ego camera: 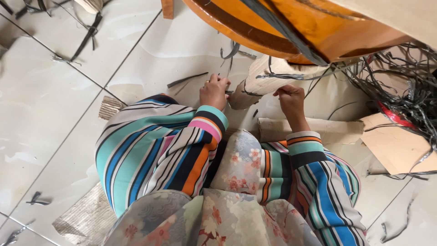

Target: Wrapping a wooden chair leg with cardboard and securing it with black plastic ties for protection.

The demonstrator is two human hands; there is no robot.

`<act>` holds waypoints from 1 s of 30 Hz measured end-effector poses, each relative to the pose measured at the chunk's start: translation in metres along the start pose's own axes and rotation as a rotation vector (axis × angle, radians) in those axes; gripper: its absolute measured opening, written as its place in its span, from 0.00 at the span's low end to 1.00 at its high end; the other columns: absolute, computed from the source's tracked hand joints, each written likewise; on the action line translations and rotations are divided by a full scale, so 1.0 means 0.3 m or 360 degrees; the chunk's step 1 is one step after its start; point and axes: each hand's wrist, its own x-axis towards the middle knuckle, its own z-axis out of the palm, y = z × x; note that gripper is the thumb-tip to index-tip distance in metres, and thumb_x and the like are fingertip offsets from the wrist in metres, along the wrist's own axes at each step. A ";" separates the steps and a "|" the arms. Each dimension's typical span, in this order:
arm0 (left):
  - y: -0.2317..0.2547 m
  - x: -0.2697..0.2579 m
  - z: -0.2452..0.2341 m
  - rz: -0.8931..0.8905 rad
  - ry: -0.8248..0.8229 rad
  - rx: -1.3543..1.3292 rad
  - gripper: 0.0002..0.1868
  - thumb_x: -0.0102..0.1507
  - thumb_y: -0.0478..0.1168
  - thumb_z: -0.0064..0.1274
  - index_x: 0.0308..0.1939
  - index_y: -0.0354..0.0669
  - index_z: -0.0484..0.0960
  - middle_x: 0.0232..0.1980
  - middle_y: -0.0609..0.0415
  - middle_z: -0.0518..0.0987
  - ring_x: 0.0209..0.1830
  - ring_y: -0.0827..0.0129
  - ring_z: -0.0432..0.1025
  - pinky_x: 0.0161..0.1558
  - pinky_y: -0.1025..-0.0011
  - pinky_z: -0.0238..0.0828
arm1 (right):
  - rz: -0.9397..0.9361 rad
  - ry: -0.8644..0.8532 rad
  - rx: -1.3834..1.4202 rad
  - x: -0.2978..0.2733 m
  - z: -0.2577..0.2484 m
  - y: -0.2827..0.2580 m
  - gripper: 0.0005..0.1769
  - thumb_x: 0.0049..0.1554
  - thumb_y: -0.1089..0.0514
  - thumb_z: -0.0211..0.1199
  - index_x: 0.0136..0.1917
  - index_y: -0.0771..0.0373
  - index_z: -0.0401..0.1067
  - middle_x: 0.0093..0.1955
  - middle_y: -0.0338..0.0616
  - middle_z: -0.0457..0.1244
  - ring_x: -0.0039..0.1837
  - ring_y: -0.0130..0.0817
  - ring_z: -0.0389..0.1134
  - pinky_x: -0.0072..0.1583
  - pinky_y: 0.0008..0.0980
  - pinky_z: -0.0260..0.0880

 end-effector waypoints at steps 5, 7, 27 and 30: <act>-0.032 0.035 0.075 0.0056 0.0120 0.0069 0.05 0.60 0.42 0.64 0.35 0.52 0.83 0.48 0.56 0.73 0.52 0.52 0.76 0.53 0.55 0.74 | 0.0091 -0.0062 0.0050 -0.010 0.035 0.040 0.13 0.58 0.69 0.58 0.42 0.60 0.82 0.29 0.42 0.66 0.33 0.23 0.57 0.41 0.24 0.61; -0.055 0.049 0.105 0.0054 0.0136 0.0146 0.06 0.61 0.44 0.63 0.32 0.53 0.82 0.45 0.58 0.72 0.50 0.56 0.75 0.52 0.59 0.73 | 0.0096 -0.0074 0.0056 -0.012 0.043 0.044 0.13 0.58 0.69 0.59 0.39 0.59 0.82 0.27 0.41 0.65 0.32 0.22 0.55 0.40 0.23 0.59; -0.105 -0.262 0.112 0.0223 -0.0129 0.0489 0.06 0.68 0.41 0.47 0.45 0.65 0.73 0.42 0.68 0.79 0.50 0.68 0.78 0.56 0.60 0.70 | 0.0210 -0.0435 -0.0479 -0.186 0.064 -0.082 0.15 0.58 0.66 0.62 0.58 0.60 0.80 0.39 0.45 0.72 0.50 0.42 0.74 0.58 0.41 0.70; -0.141 -0.294 0.230 0.0857 0.0947 0.0355 0.11 0.57 0.41 0.60 0.33 0.65 0.73 0.30 0.71 0.73 0.35 0.74 0.74 0.48 0.68 0.70 | 0.0113 -0.0544 -0.0769 -0.251 0.056 -0.190 0.13 0.61 0.59 0.62 0.58 0.56 0.81 0.45 0.49 0.73 0.54 0.55 0.74 0.58 0.51 0.73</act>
